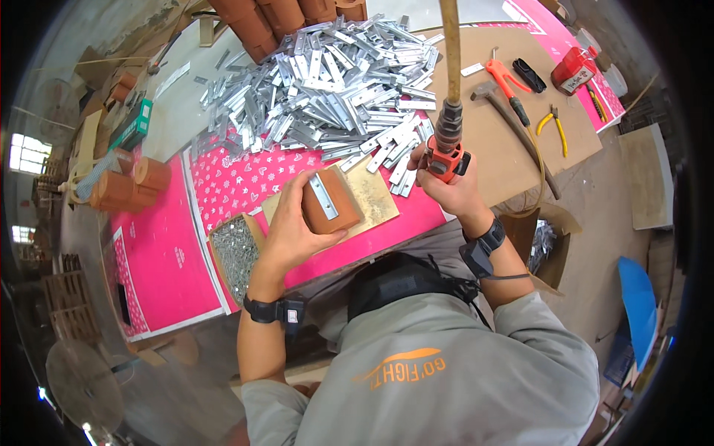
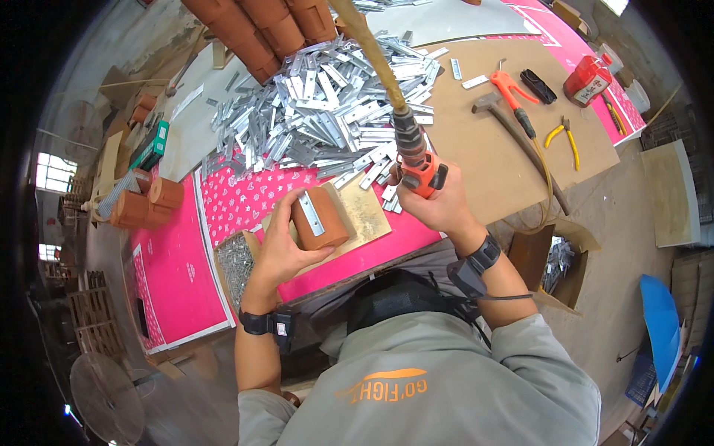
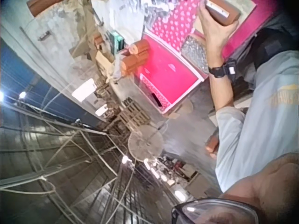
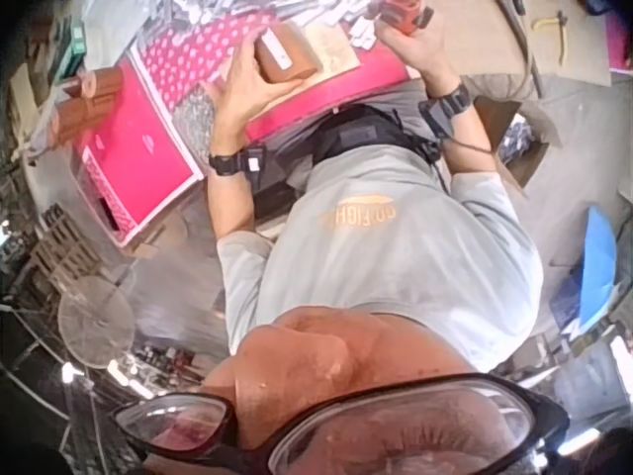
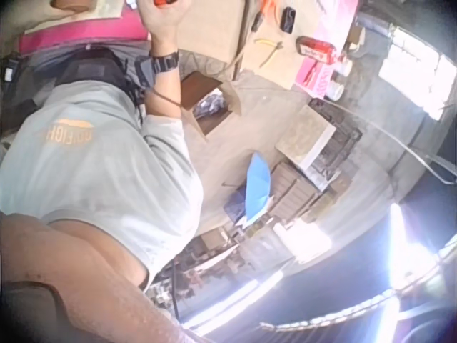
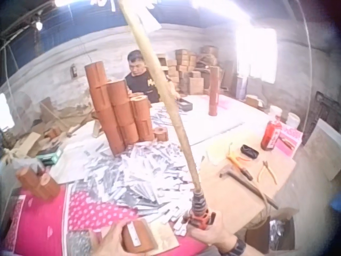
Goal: Attaching metal plates to wooden cylindrical blocks using an electric screwdriver.
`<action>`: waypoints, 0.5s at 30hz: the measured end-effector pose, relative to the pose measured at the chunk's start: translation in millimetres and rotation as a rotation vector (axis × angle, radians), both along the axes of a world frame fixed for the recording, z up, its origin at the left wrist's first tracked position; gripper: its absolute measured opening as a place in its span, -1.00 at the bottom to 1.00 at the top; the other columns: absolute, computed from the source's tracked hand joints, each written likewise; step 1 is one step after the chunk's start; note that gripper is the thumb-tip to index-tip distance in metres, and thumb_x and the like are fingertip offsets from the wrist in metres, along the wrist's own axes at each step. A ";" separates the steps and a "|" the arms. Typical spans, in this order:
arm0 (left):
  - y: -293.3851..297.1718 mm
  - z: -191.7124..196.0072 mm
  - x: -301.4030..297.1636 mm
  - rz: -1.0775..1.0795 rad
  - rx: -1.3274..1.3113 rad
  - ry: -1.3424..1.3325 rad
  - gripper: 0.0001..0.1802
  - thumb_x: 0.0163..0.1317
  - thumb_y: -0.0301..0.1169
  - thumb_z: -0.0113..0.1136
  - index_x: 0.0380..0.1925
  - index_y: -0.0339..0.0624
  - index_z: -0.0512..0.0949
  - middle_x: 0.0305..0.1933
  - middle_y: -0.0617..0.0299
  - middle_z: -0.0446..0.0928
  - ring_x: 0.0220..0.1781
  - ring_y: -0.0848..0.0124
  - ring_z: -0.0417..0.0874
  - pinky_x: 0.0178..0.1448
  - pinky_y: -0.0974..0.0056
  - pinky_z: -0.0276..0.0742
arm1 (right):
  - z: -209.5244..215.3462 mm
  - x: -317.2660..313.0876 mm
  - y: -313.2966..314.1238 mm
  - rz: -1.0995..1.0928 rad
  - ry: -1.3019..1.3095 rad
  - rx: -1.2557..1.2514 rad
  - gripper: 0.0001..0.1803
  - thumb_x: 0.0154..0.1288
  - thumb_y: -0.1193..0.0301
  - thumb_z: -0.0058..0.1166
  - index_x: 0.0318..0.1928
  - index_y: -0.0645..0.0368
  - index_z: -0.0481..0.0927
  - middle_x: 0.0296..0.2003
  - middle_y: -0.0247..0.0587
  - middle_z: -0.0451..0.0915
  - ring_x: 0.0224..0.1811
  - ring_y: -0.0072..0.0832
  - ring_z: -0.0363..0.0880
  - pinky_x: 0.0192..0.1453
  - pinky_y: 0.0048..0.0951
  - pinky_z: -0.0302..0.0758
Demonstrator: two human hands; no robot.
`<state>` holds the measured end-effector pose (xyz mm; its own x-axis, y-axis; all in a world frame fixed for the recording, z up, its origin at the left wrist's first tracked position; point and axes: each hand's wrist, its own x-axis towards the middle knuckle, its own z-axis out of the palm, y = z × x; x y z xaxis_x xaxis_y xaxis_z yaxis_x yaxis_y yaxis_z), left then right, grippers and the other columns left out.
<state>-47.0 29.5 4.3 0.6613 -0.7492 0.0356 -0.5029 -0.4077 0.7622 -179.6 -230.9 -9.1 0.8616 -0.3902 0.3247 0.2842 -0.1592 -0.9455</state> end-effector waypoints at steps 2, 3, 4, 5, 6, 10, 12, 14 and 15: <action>-0.7 4.5 -2.8 0.009 0.002 0.002 0.16 -0.30 -0.33 0.68 0.36 -0.18 0.21 0.29 -0.05 0.37 0.35 0.07 0.40 0.43 0.10 0.34 | 3.5 -1.3 2.8 -0.013 0.028 0.064 -0.71 0.06 0.65 0.13 -0.14 0.32 0.56 -0.29 -0.26 0.64 -0.24 -0.56 0.62 -0.12 -0.43 0.59; -0.8 5.9 -3.4 0.011 0.007 0.004 0.15 -0.30 -0.33 0.68 0.36 -0.18 0.22 0.29 -0.05 0.37 0.35 0.06 0.40 0.43 0.09 0.33 | 5.2 -0.5 4.3 -0.007 0.028 0.061 -0.71 0.06 0.65 0.13 -0.14 0.32 0.56 -0.29 -0.26 0.64 -0.24 -0.56 0.62 -0.12 -0.43 0.59; -0.6 6.0 -3.1 0.018 0.005 0.004 0.15 -0.30 -0.33 0.68 0.36 -0.18 0.22 0.29 -0.05 0.37 0.35 0.06 0.40 0.43 0.09 0.33 | 7.1 0.8 6.1 -0.027 0.017 0.061 -0.74 0.05 0.65 0.10 -0.17 0.32 0.56 -0.32 -0.22 0.64 -0.33 -0.59 0.59 -0.20 -0.47 0.58; -0.8 6.1 -2.4 0.008 0.002 0.010 0.15 -0.29 -0.33 0.68 0.36 -0.18 0.22 0.29 -0.06 0.37 0.35 0.05 0.40 0.43 0.09 0.34 | 8.4 1.6 7.3 -0.048 0.006 0.059 -0.76 0.04 0.65 0.07 -0.20 0.32 0.57 -0.34 -0.19 0.63 -0.42 -0.61 0.57 -0.28 -0.50 0.57; -1.0 6.1 -1.9 -0.001 -0.001 0.016 0.15 -0.29 -0.32 0.69 0.37 -0.18 0.21 0.29 -0.07 0.37 0.35 0.04 0.40 0.43 0.08 0.34 | 8.5 1.9 7.5 -0.043 0.007 0.056 -0.76 0.04 0.65 0.07 -0.20 0.32 0.57 -0.34 -0.19 0.63 -0.42 -0.61 0.57 -0.28 -0.50 0.57; 0.1 0.6 -2.2 0.011 -0.025 0.011 0.16 -0.29 -0.32 0.69 0.37 -0.19 0.21 0.29 -0.06 0.35 0.36 0.05 0.40 0.44 0.08 0.33 | -0.1 0.1 3.3 -0.016 0.020 0.076 -0.73 0.09 0.66 0.08 -0.13 0.33 0.55 -0.30 -0.20 0.63 -0.31 -0.56 0.60 -0.20 -0.46 0.58; 4.0 -4.5 -3.4 0.019 -0.070 0.031 0.18 -0.28 -0.31 0.69 0.38 -0.19 0.17 0.32 -0.06 0.32 0.38 0.08 0.38 0.45 0.09 0.31 | -0.8 0.1 0.7 0.010 0.077 0.076 -0.71 0.12 0.69 0.08 -0.10 0.33 0.54 -0.26 -0.21 0.63 -0.19 -0.52 0.61 -0.11 -0.41 0.59; 7.2 -13.3 -2.6 0.023 -0.104 0.061 0.18 -0.26 -0.31 0.68 0.38 -0.19 0.15 0.32 -0.06 0.31 0.39 0.09 0.37 0.45 0.10 0.30 | -3.7 0.6 2.7 0.011 0.071 0.116 -0.72 0.12 0.69 0.08 -0.10 0.33 0.55 -0.26 -0.21 0.63 -0.19 -0.53 0.61 -0.12 -0.42 0.58; 8.2 -13.4 -2.6 0.002 -0.137 0.099 0.19 -0.25 -0.31 0.68 0.39 -0.18 0.13 0.33 -0.06 0.29 0.40 0.10 0.36 0.46 0.11 0.30 | -5.0 -0.2 3.2 -0.012 0.074 0.158 -0.72 0.12 0.69 0.07 -0.11 0.33 0.55 -0.27 -0.20 0.63 -0.20 -0.54 0.60 -0.13 -0.43 0.58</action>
